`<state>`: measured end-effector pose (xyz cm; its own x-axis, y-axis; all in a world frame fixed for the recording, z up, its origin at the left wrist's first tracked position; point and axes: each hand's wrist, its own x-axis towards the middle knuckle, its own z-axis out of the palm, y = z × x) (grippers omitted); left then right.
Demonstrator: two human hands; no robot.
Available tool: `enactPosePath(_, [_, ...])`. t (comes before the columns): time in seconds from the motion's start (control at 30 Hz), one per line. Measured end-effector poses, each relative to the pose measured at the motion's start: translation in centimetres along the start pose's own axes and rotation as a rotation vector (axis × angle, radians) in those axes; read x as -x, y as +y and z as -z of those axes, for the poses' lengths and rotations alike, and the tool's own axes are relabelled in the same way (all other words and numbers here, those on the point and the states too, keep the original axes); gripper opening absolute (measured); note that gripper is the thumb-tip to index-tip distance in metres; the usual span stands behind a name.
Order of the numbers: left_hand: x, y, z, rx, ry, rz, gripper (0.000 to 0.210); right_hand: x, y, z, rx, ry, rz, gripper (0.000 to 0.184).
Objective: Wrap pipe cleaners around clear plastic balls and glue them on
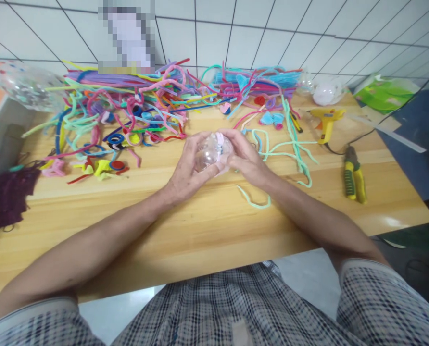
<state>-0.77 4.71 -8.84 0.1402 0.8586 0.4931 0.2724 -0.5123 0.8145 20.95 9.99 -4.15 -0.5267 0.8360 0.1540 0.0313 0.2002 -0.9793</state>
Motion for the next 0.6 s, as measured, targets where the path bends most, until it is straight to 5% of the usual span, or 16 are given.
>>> enactPosePath(0.6, [0.4,-0.4,0.9,-0.106,-0.043,0.003,0.089,0.6,0.9,-1.5,0.133,0.060,0.067,0.060])
